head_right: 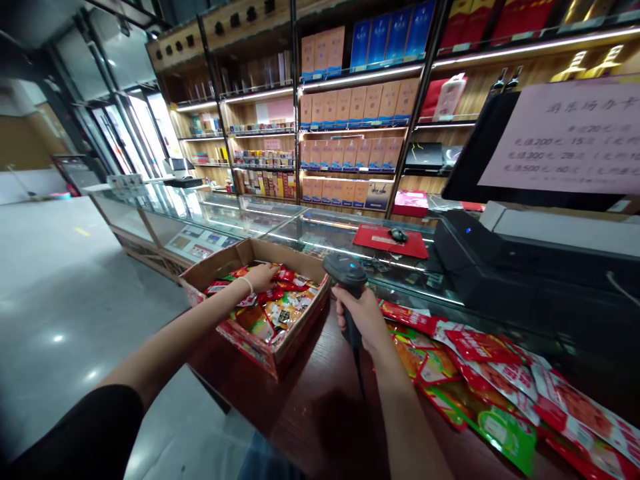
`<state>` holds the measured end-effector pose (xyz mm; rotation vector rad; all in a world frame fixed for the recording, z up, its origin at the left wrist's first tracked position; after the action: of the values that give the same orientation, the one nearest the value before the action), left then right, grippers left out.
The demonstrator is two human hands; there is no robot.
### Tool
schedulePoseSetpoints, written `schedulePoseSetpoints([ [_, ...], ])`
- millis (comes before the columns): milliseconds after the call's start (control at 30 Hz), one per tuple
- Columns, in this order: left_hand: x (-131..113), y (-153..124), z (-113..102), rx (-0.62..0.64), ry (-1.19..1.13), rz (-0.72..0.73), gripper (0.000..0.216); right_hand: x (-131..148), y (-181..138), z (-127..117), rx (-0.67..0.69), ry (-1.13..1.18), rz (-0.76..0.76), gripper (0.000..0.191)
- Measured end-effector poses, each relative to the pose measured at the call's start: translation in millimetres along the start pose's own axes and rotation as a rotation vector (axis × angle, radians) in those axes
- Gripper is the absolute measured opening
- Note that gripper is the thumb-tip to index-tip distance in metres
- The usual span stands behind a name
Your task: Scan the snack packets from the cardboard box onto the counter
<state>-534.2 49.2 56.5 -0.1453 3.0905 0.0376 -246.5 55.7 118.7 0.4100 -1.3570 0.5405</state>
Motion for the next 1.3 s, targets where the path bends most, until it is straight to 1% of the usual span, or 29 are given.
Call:
schedulePoseSetpoints([
  [67, -5, 0, 3, 0.03, 0.04, 0.044, 0.044, 2, -2, -5, -0.009, 0.009, -0.007, 0.03],
  [167, -9, -2, 5, 0.038, 0.084, 0.111, 0.05, 5, -5, -11, -0.013, 0.014, -0.019, 0.029],
  [300, -7, -6, 5, 0.04, 0.031, 0.099, 0.05, 9, -9, -16, -0.023, 0.03, -0.034, 0.028],
  [367, -17, -10, 1, 0.006, 0.015, 0.162, 0.045, 11, -12, -18, -0.026, 0.034, -0.037, 0.028],
  [433, -33, -17, -4, -0.025, -0.05, 0.268, 0.036, 14, -14, -20, -0.03, 0.033, -0.047, 0.028],
  [500, -45, -25, -12, -0.054, -0.207, 0.345, 0.022, 18, -17, -22, -0.031, 0.035, -0.062, 0.029],
  [533, -47, -28, -18, -0.094, -0.302, 0.348, 0.018, 20, -19, -23, -0.032, 0.04, -0.072, 0.029],
  [567, -44, -31, -27, -0.163, -0.395, 0.32, 0.017, 22, -21, -25, -0.034, 0.046, -0.082, 0.029],
  [667, -26, -39, -58, -0.439, -0.688, 0.164, 0.022, 29, -27, -31, -0.053, 0.064, -0.115, 0.029],
  [700, -20, -42, -65, -0.508, -0.799, 0.115, 0.024, 30, -29, -34, -0.062, 0.065, -0.119, 0.03],
  [767, -16, -44, -76, -0.578, -1.035, 0.039, 0.027, 32, -35, -41, -0.077, 0.06, -0.119, 0.03],
  [833, -22, -46, -82, -0.592, -1.262, -0.015, 0.03, 32, -41, -48, -0.095, 0.047, -0.119, 0.03],
  [900, -38, -49, -86, -0.585, -1.478, -0.063, 0.034, 31, -48, -58, -0.112, 0.028, -0.119, 0.03],
  [1000, -77, -55, -88, -0.561, -1.741, -0.11, 0.034, 27, -60, -75, -0.132, 0.006, -0.099, 0.031],
  [1100, -133, -58, -85, -0.495, -1.917, -0.116, 0.032, 25, -73, -98, -0.171, -0.02, -0.104, 0.029],
  [1200, -197, -55, -75, -0.415, -2.037, -0.058, 0.031, 23, -89, -124, -0.238, -0.067, -0.104, 0.034],
  [1300, -250, -49, -54, -0.442, -2.114, -0.015, 0.032, 21, -110, -151, -0.339, -0.106, -0.101, 0.035],
])
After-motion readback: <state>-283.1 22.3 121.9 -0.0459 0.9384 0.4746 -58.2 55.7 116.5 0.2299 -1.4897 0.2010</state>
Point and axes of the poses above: each hand's wrist, its own y-axis towards the middle knuckle, its own z-axis out of the palm, x = y × z, the point moved 9 cm from there along y, towards the middle knuckle, and after that the axes turned 5 degrees about z, right-handed, at the moved point
